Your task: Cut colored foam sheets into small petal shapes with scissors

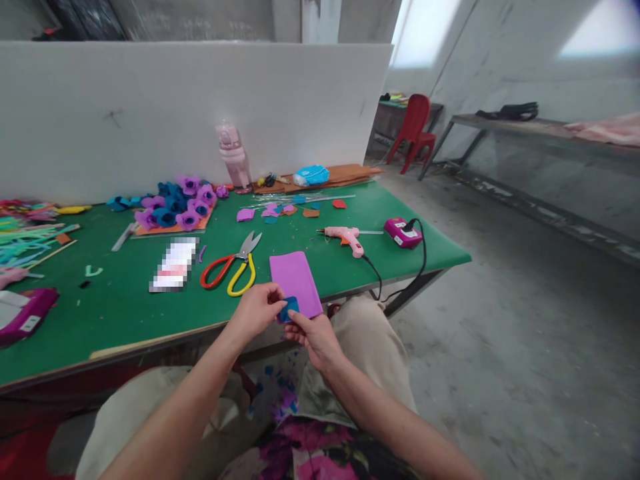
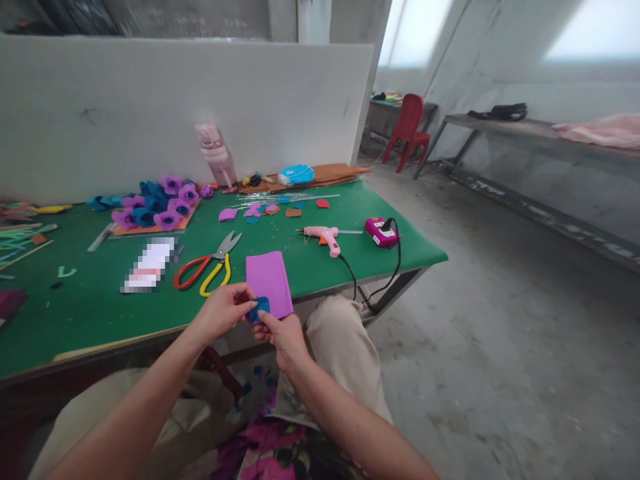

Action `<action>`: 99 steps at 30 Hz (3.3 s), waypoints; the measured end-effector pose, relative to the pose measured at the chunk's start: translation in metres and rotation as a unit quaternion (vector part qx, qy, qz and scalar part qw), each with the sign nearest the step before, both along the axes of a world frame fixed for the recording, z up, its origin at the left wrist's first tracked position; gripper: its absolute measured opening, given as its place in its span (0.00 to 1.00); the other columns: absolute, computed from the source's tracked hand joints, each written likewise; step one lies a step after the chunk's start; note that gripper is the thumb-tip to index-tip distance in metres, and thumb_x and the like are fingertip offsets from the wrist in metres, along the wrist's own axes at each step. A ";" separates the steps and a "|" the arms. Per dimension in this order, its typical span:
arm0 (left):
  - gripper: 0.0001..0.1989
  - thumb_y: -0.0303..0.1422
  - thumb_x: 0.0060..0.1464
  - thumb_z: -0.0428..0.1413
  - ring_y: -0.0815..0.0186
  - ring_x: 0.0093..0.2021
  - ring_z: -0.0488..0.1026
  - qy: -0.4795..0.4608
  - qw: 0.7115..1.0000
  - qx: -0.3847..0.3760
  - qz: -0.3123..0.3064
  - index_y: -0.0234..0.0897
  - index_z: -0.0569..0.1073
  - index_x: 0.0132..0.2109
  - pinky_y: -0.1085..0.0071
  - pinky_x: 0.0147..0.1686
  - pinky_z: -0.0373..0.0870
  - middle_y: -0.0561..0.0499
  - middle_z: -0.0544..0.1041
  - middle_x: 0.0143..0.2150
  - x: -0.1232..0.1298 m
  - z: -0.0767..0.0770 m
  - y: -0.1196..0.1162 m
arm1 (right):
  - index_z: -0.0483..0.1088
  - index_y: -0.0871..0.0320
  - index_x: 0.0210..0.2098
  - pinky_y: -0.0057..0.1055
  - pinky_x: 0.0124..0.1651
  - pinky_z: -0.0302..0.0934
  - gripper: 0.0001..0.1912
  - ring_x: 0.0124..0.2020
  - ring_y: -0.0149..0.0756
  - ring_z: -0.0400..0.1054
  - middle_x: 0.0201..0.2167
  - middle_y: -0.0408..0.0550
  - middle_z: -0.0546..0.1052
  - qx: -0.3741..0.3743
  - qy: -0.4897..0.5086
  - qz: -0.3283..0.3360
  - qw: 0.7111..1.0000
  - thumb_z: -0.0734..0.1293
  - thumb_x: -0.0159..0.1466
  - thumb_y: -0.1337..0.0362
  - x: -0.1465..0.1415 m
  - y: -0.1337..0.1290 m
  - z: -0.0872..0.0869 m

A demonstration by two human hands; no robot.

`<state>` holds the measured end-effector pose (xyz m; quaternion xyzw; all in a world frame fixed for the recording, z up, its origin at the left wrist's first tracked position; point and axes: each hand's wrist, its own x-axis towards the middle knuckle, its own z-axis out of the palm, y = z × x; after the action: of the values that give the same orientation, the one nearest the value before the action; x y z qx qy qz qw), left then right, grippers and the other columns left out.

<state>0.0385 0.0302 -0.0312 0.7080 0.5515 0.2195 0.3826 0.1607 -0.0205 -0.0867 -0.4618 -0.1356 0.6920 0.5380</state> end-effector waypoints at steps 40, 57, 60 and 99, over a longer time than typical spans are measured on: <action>0.18 0.45 0.39 0.62 0.79 0.14 0.53 -0.307 0.904 -0.197 0.224 0.35 0.66 0.27 0.81 0.13 0.45 0.62 0.61 0.16 0.016 -0.046 -0.068 | 0.75 0.63 0.34 0.26 0.25 0.61 0.17 0.22 0.31 0.67 0.23 0.46 0.77 0.023 -0.052 -0.003 0.998 0.73 0.48 0.59 0.009 -0.033 -0.017; 0.17 0.46 0.45 0.57 0.76 0.15 0.55 -0.252 0.931 -0.159 0.212 0.37 0.66 0.29 0.80 0.15 0.47 0.61 0.62 0.17 0.014 -0.052 -0.066 | 0.73 0.60 0.32 0.26 0.26 0.60 0.15 0.21 0.29 0.66 0.22 0.43 0.75 0.021 0.000 0.008 1.000 0.73 0.48 0.58 0.006 -0.036 -0.014; 0.17 0.47 0.48 0.55 0.74 0.16 0.56 -0.209 0.949 -0.119 0.206 0.37 0.66 0.27 0.78 0.16 0.50 0.60 0.62 0.17 0.010 -0.049 -0.068 | 0.72 0.61 0.32 0.25 0.24 0.58 0.16 0.20 0.28 0.65 0.22 0.42 0.75 0.007 -0.021 -0.011 1.000 0.74 0.46 0.59 0.003 -0.033 -0.015; 0.08 0.28 0.53 0.51 0.64 0.25 0.67 0.191 0.977 0.071 -0.064 0.39 0.75 0.31 0.72 0.25 0.50 0.51 0.74 0.24 0.008 0.003 -0.030 | 0.73 0.64 0.36 0.25 0.24 0.59 0.22 0.20 0.28 0.66 0.21 0.44 0.75 0.004 -0.051 -0.004 0.999 0.75 0.45 0.59 0.005 -0.034 -0.011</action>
<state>0.0464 0.0002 -0.0286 0.7957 0.5514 0.0937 0.2324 0.1661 -0.0540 -0.0979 -0.4946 -0.1637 0.6652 0.5349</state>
